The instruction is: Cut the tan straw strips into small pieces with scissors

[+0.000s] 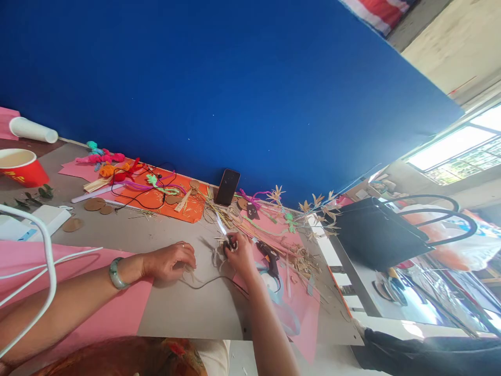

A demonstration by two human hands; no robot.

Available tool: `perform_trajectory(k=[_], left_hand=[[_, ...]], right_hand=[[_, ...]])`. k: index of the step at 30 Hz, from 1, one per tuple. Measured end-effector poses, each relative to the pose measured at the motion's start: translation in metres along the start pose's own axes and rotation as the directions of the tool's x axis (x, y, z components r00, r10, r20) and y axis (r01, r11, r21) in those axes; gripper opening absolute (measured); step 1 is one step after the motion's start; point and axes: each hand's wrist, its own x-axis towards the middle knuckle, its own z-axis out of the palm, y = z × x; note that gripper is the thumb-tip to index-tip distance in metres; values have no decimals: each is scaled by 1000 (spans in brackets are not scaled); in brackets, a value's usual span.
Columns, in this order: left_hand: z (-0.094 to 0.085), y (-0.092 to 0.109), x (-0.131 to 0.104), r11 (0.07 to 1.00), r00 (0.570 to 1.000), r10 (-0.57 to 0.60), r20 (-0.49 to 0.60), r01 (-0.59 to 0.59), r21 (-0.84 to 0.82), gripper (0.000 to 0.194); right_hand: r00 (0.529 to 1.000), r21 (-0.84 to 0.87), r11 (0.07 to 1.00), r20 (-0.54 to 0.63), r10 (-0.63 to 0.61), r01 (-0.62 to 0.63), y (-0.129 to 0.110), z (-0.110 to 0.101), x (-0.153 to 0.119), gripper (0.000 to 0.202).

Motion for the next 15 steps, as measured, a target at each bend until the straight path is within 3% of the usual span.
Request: perform_trajectory(k=[4, 15], left_hand=[[0, 0, 0, 1000, 1000, -2, -10, 2, 1, 32], [-2, 2, -1, 1000, 1000, -13, 2, 13, -14, 32]], right_hand=[[993, -88, 989, -22, 115, -116, 18, -10, 9, 8], [989, -141, 989, 130, 68, -49, 37, -13, 25, 17]])
